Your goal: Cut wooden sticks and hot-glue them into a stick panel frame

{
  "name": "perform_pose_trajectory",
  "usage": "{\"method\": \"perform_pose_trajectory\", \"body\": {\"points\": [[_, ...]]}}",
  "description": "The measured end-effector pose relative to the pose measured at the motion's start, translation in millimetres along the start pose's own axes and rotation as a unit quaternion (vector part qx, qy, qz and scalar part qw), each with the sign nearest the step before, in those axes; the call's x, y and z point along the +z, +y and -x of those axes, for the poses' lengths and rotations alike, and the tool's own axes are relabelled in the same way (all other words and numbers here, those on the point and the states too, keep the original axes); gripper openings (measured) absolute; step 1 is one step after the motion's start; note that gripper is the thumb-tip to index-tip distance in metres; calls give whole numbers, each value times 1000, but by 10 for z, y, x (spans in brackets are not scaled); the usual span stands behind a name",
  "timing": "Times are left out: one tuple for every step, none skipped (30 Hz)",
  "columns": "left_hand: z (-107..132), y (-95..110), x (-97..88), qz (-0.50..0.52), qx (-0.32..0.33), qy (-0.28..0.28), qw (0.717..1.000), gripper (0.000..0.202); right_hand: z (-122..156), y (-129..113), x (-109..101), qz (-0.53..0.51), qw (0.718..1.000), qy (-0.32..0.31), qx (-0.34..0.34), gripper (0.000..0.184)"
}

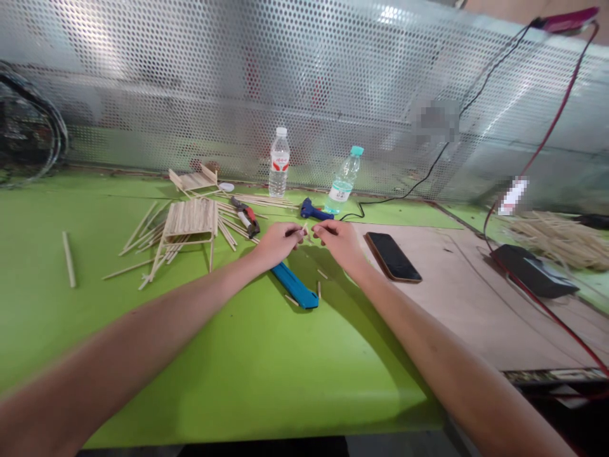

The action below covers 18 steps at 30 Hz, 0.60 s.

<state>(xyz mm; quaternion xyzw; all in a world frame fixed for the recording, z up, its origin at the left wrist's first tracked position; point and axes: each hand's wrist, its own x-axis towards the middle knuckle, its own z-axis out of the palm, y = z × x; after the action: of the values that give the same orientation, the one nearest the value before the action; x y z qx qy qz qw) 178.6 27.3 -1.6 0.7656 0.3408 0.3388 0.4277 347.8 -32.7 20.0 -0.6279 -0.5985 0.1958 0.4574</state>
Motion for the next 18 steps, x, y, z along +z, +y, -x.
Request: {"method": "perform_pose_trajectory", "body": {"points": [[-2, -3, 0, 7, -6, 2, 1000, 27, -3, 7, -10, 0, 1000, 3, 10, 24], [-3, -5, -1, 11, -9, 4, 1000, 28, -6, 15, -16, -2, 1000, 3, 19, 23], [-3, -4, -3, 13, -10, 4, 1000, 28, -8, 23, -18, -5, 1000, -1, 24, 22], [-1, -2, -6, 12, -9, 4, 1000, 29, -9, 30, -15, -8, 1000, -6, 26, 22], [0, 2, -9, 10, -8, 4, 1000, 29, -8, 34, -9, -13, 1000, -12, 25, 22], [3, 7, -11, 6, -7, 4, 1000, 30, -6, 35, -2, -18, 999, -18, 21, 21], [5, 13, -13, 2, -7, 4, 1000, 30, -3, 33, 5, -24, 999, -23, 16, 22], [6, 18, -15, 1, -6, 5, 1000, 30, 0, 29, 12, -30, 999, -26, 13, 22], [7, 22, -15, 3, -3, 5, 1000, 30, 3, 23, 17, -35, 999, -29, 12, 22], [6, 23, -15, 5, 1, 5, 1000, 29, 6, 16, 20, -39, 999, -32, 13, 22], [5, 21, -14, 7, 5, 5, 1000, 29, 8, 10, 21, -42, 998, -34, 14, 23], [3, 17, -13, 9, 9, 4, 1000, 28, 10, 4, 21, -44, 998, -37, 15, 23], [0, 11, -12, 10, 12, 4, 1000, 28, 10, 0, 21, -44, 998, -39, 16, 22], [-3, 5, -11, 11, 12, 3, 1000, 28, 10, -2, 20, -43, 998, -40, 16, 22], [-7, -2, -10, 12, 12, 0, 1000, 28, 9, -2, 19, -42, 998, -41, 16, 23], [-10, -8, -9, 15, 13, -2, 1000, 28, 7, 1, 19, -42, 998, -40, 17, 23], [-13, -13, -8, 17, 14, -4, 1000, 27, 5, 5, 19, -43, 998, -40, 18, 23], [-14, -15, -8, 17, 15, -7, 1000, 27, 3, 11, 20, -44, 998, -41, 19, 23]]}}
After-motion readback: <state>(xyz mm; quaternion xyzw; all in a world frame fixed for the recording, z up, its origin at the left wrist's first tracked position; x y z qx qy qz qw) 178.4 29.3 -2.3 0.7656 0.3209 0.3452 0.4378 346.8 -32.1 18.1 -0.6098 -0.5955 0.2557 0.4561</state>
